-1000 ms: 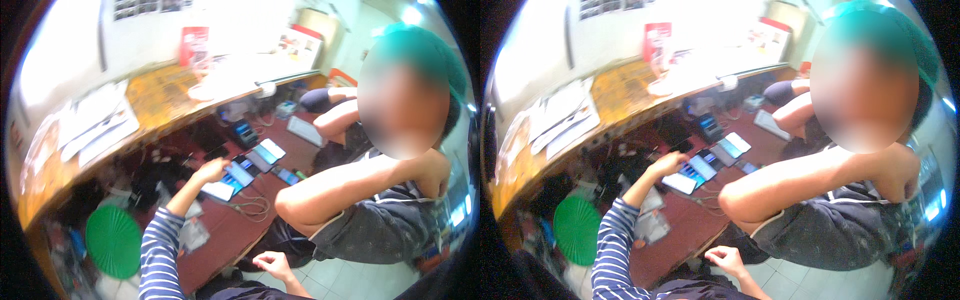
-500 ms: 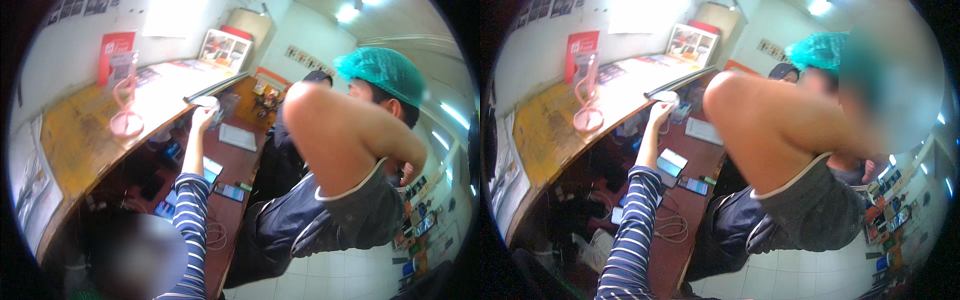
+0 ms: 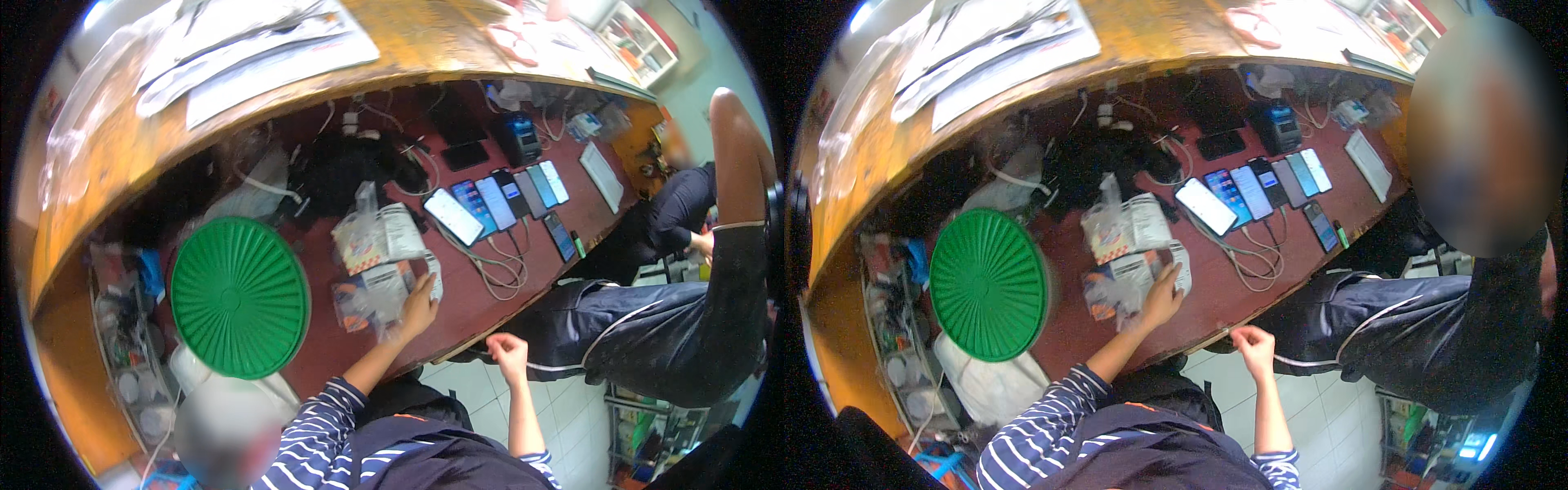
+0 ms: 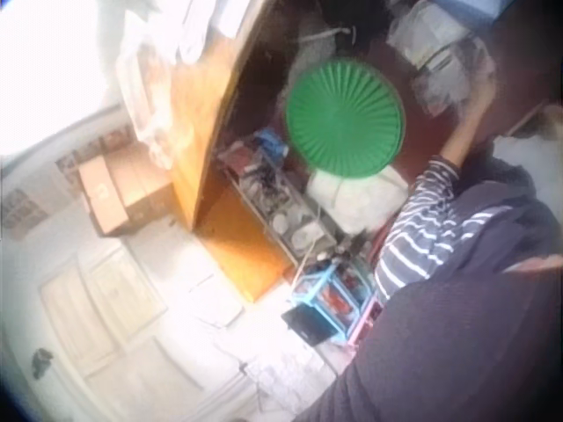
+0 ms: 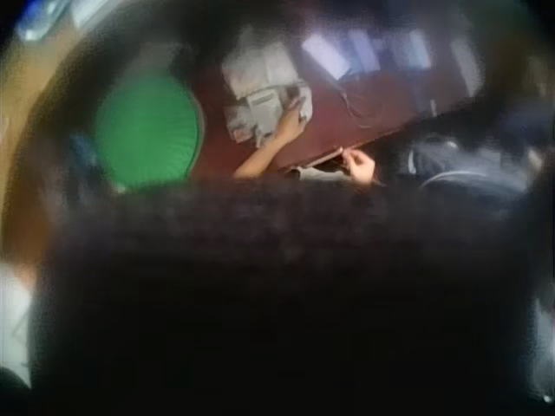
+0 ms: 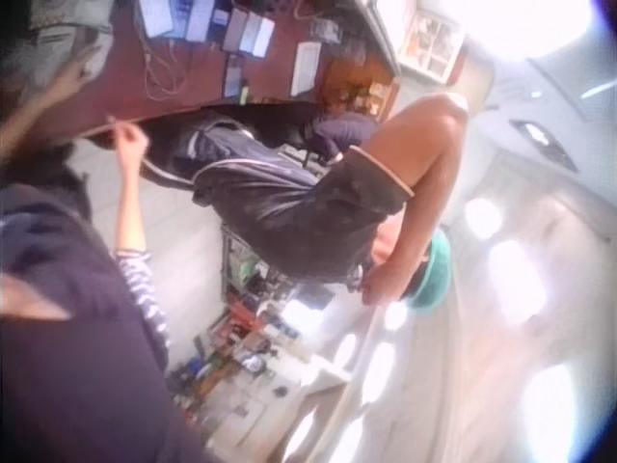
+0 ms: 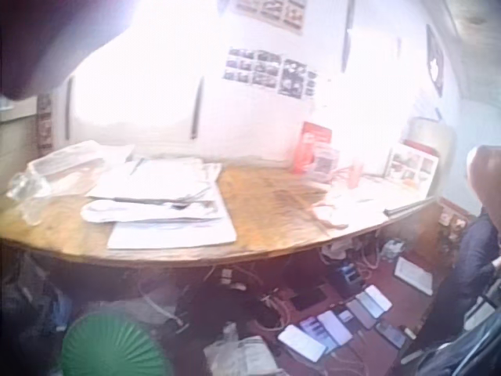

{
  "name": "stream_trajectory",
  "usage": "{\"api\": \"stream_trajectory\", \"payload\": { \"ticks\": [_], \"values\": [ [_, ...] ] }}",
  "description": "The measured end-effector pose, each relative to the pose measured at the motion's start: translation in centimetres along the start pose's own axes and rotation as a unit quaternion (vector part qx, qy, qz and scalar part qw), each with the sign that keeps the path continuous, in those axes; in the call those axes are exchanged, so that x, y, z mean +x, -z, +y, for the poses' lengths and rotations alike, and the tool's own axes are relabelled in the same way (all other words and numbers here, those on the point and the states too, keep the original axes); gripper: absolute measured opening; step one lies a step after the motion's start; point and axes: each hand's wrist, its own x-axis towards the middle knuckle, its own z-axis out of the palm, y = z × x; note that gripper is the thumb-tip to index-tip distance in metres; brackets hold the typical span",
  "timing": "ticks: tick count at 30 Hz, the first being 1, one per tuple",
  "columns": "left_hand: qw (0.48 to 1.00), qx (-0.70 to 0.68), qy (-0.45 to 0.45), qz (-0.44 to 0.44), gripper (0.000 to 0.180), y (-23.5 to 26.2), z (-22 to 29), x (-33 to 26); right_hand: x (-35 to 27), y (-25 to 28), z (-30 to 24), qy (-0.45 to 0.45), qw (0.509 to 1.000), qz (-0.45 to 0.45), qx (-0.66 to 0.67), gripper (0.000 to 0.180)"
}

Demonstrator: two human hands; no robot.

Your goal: The person writes on a paper, then cuts open several small snack packages using scissors. They place the contents into a larger plastic bag, seal it, and hand it to a customer. The person then pours a beverage into a cup from a water dispenser.

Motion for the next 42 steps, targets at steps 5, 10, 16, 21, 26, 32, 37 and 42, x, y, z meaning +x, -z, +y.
{"api": "stream_trajectory", "payload": {
  "ticks": [5,10,16,21,26,32,37,42],
  "values": [
    [0.985,0.163,-0.046,0.005,0.051,3.0,-1.4,-1.6,4.0,-3.5,-2.4,0.059,0.996,-0.063,0.018,0.011],
    [0.982,0.179,-0.043,0.036,0.03,5.9,-2.5,-3.1,7.2,-6.6,-5.0,0.099,0.986,-0.122,-0.046,0.013],
    [0.979,0.174,-0.032,0.105,0.031,5.8,-3.1,-3.9,10.5,-12.5,-9.6,0.07,0.943,-0.313,0.084,0.018],
    [0.985,0.123,0.031,0.12,0.038,5.4,-2.6,-4.1,14.3,-16.5,-4.8,0.1,0.953,-0.236,-0.161,0.024],
    [0.971,0.106,0.083,0.2,0.044,5.0,-2.3,-4.3,15.1,-18.2,-3.5,0.144,0.899,-0.218,-0.35,0.031],
    [0.94,0.32,0.003,0.12,0.054,5.7,-4.0,-4.7,14.2,-19.2,-4.7,0.167,0.821,-0.141,-0.528,0.056],
    [0.931,0.343,-0.004,0.126,0.058,6.5,-5.1,-5.6,14.0,-17.7,-5.5,0.22,0.796,-0.065,-0.561,0.064],
    [0.927,0.348,-0.027,0.138,0.056,5.6,-4.6,-5.2,15.8,-13.6,4.4,-0.04,0.982,-0.167,-0.081,0.047]
  ]
}}
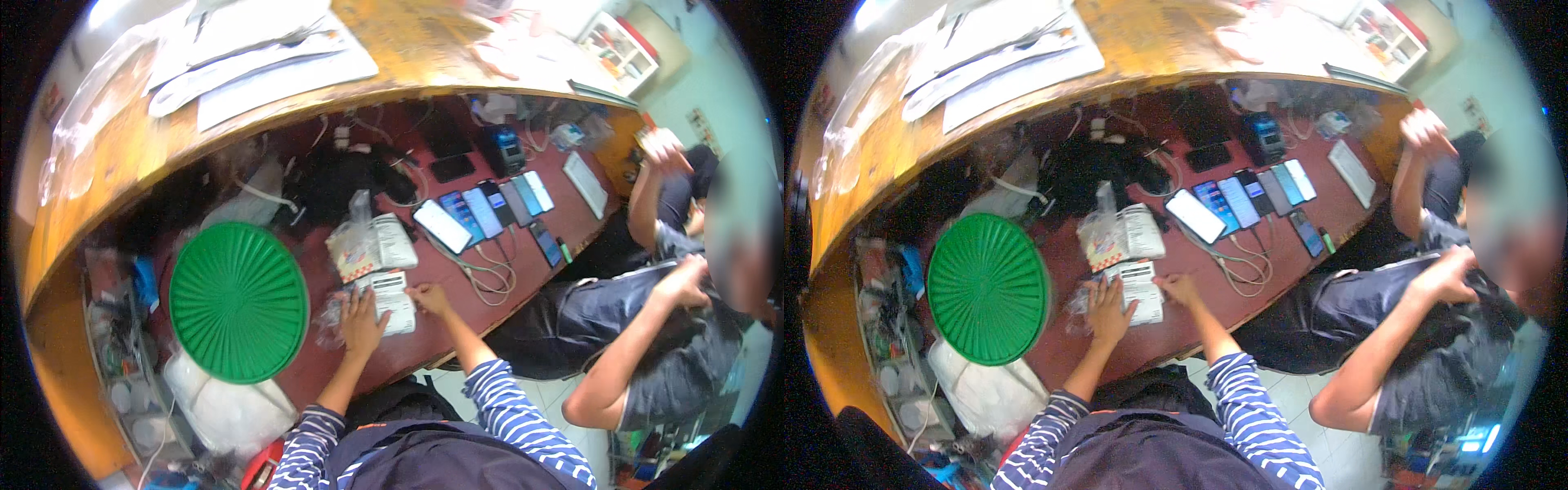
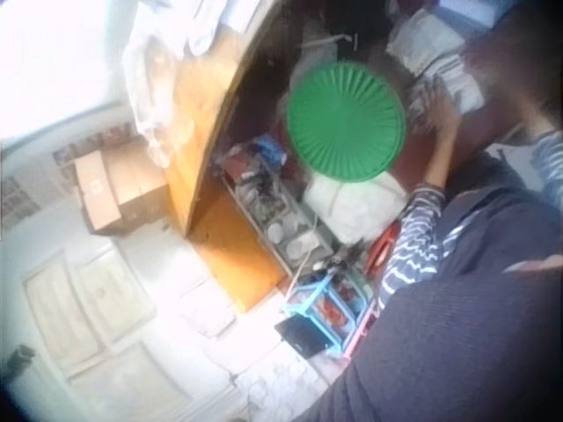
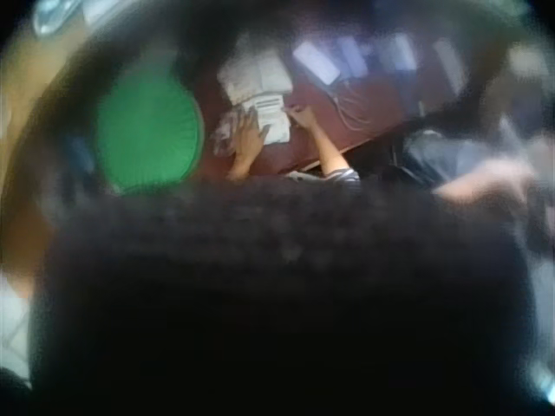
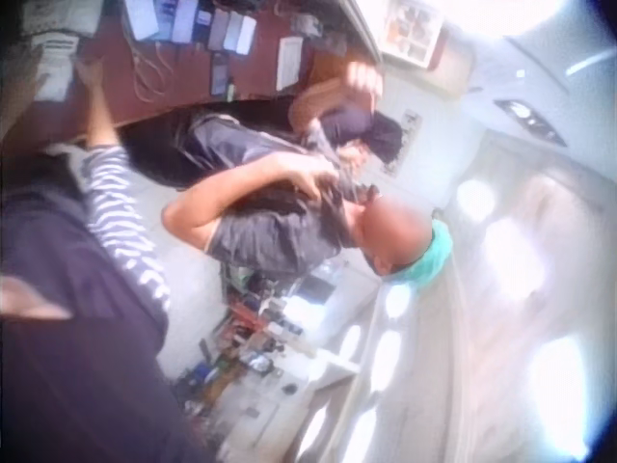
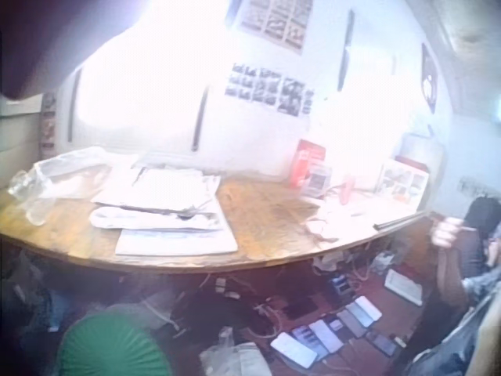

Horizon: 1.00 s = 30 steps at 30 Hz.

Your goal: The person writes on a paper, then cuts open several small snack packages using scissors. They place the contents into a larger plastic bag, seal it, and hand it to a customer. The person then pours a beverage into a cup from a water dispenser.

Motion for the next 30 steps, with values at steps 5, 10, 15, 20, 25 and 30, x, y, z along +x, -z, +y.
{"api": "stream_trajectory", "payload": {
  "ticks": [5,10,15,20,25,30],
  "values": [
    [1.0,0.002,0.018,-0.023,0.059,1.7,-0.5,0.0,-2.5,-2.0,-1.7,-0.044,0.989,0.137,0.01,0.043],
    [0.994,0.044,0.071,-0.074,0.059,2.9,3.1,1.4,-6.2,-4.0,-0.6,0.183,0.97,0.159,-0.017,0.042],
    [0.999,0.023,0.024,-0.04,0.059,4.1,8.5,1.4,-12.9,-2.3,2.0,0.172,0.983,0.067,-0.025,0.053],
    [0.837,-0.32,-0.185,-0.403,0.037,8.5,18.1,-2.8,-24.3,2.2,11.7,0.114,0.993,-0.014,-0.029,0.047],
    [0.252,-0.413,-0.436,-0.759,0.038,9.4,31.9,-9.9,-35.8,4.5,28.8,-0.025,0.997,-0.021,-0.075,0.039],
    [0.235,-0.359,-0.4,-0.81,0.038,5.0,43.9,-16.7,-44.7,9.1,38.7,-0.052,0.989,0.139,0.003,0.033]
  ]
}}
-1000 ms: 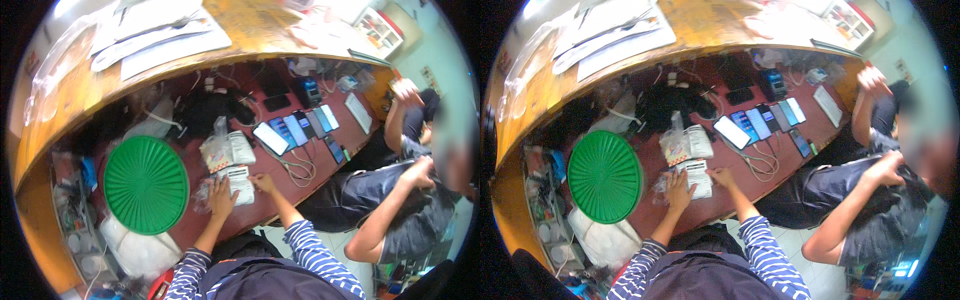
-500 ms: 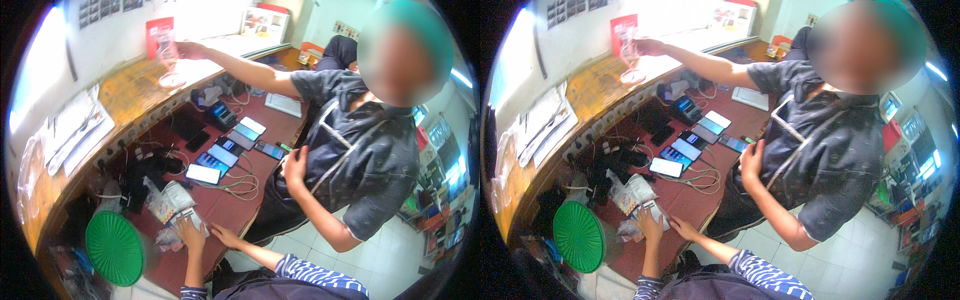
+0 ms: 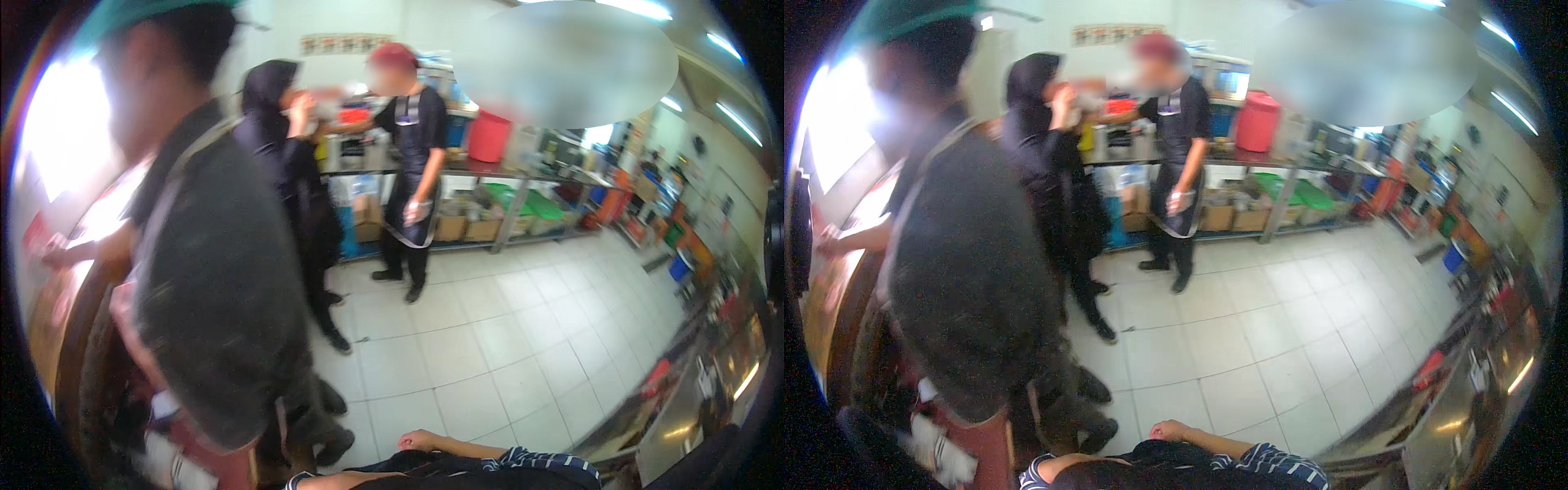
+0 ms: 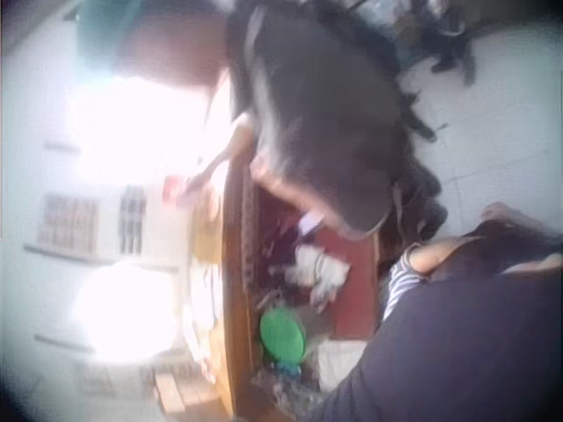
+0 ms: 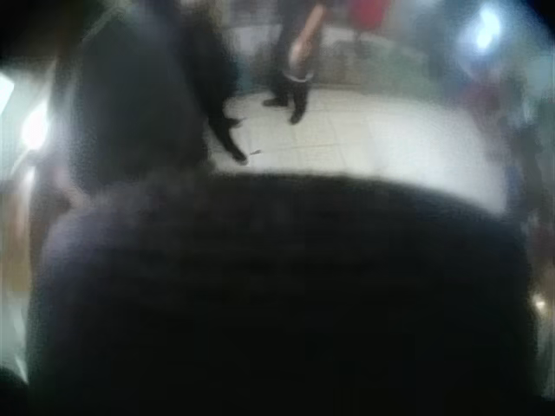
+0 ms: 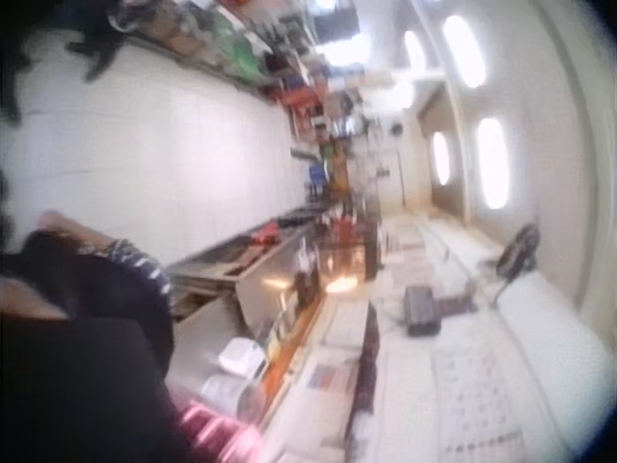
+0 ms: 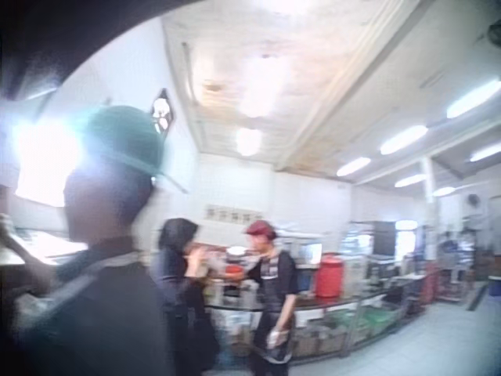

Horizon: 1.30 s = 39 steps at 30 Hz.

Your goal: The person writes on a paper, then cuts open several small snack packages using scissors. They place the contents into a larger plastic bag, seal it, and hand it to a customer. The person then pours a beverage into a cup from a water dispenser.

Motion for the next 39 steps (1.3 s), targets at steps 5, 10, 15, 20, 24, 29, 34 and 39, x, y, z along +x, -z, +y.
{"api": "stream_trajectory", "payload": {
  "ticks": [5,10,15,20,24,29,34,39],
  "values": [
    [0.996,-0.011,0.029,-0.089,0.038,2.8,-0.8,13.1,-5.8,4.8,6.1,-0.068,0.985,0.149,0.058,0.029],
    [0.987,-0.017,0.02,-0.156,0.038,6.5,-1.2,22.6,-5.0,12.3,10.6,-0.034,0.997,0.03,0.06,0.03],
    [0.977,-0.032,0.019,-0.211,0.038,14.8,-2.5,31.6,-7.2,25.5,16.7,-0.084,0.958,0.238,0.135,0.03],
    [0.956,-0.033,-0.006,-0.29,0.038,24.4,-0.4,43.5,-16.8,31.6,29.4,-0.318,0.844,0.429,0.041,0.026],
    [0.921,-0.059,-0.074,-0.378,0.038,28.6,-0.3,54.9,-24.4,28.3,34.8,-0.498,0.733,0.437,0.155,0.033],
    [0.874,-0.052,-0.165,-0.453,0.038,33.7,-0.4,70.1,-24.9,21.6,35.9,-0.54,0.786,0.301,-0.008,0.02],
    [0.905,0.178,0.016,-0.386,0.04,44.3,-6.3,88.0,-19.4,32.4,40.1,-0.569,0.707,0.319,0.272,0.021],
    [0.939,0.301,0.157,0.057,0.048,62.4,-13.8,106.0,-16.8,47.0,48.3,-0.526,0.74,0.295,0.299,0.022]
  ]
}}
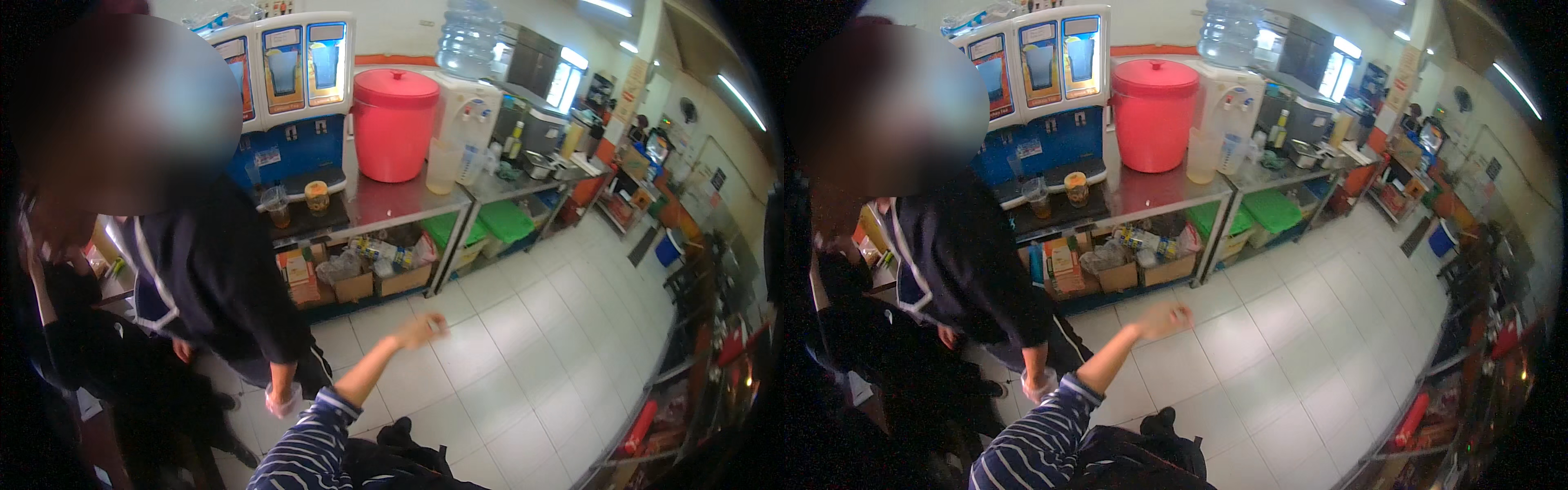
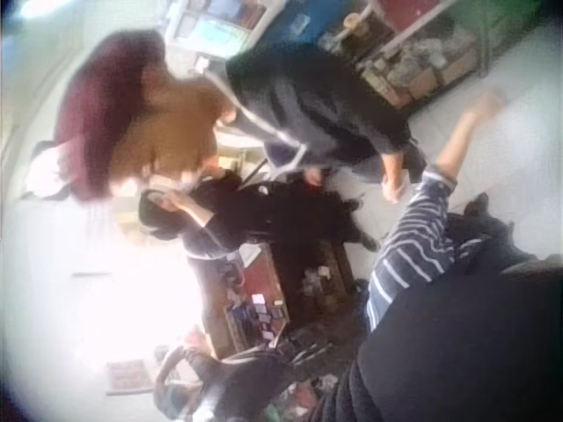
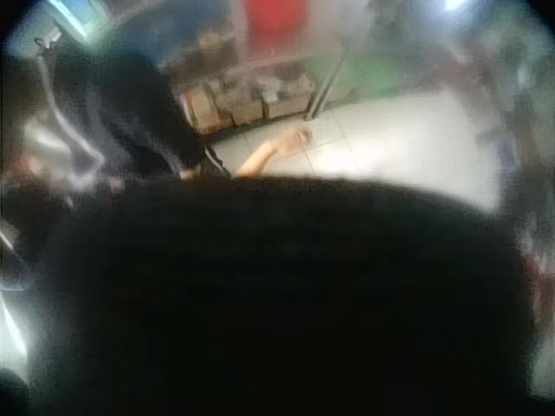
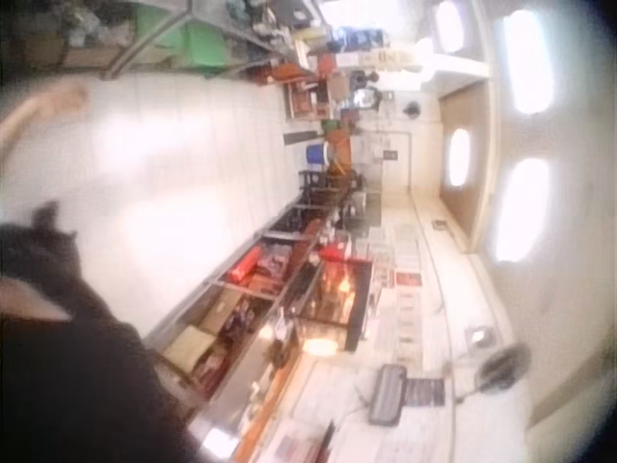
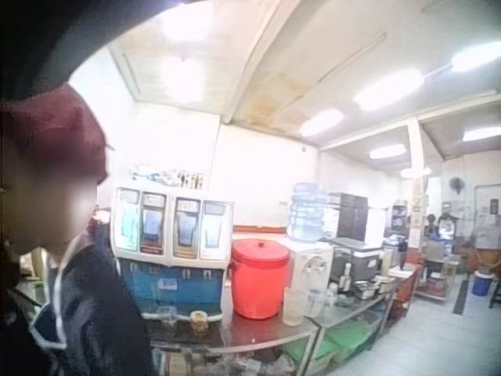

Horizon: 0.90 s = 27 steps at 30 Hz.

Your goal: The person writes on a paper, then cuts open several small snack packages using scissors. They place the contents into a larger plastic bag, seal it, and hand it to a customer. The person then pours a beverage into a cup from a water dispenser.

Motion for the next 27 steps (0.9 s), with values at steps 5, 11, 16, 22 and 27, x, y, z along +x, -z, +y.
{"api": "stream_trajectory", "payload": {
  "ticks": [5,11,16,22,27],
  "values": [
    [0.826,0.102,0.183,0.523,0.056,19.0,-12.5,14.8,17.1,15.8,-7.6,0.135,0.987,0.076,-0.052,0.023],
    [0.708,0.146,0.384,0.575,0.091,36.1,-18.2,16.5,29.9,38.8,-34.8,0.236,0.875,0.271,0.323,0.017],
    [0.765,0.261,0.379,0.451,0.085,38.1,-25.2,18.4,34.3,47.1,-53.5,0.36,0.854,0.132,0.351,0.018],
    [0.963,0.122,0.167,0.173,0.076,40.1,-9.0,22.4,30.7,52.9,-73.9,0.507,0.812,-0.096,0.274,0.031],
    [0.983,0.168,-0.076,0.014,0.068,41.1,6.0,32.9,25.1,58.9,-83.5,0.671,0.71,-0.162,0.141,0.082]
  ]
}}
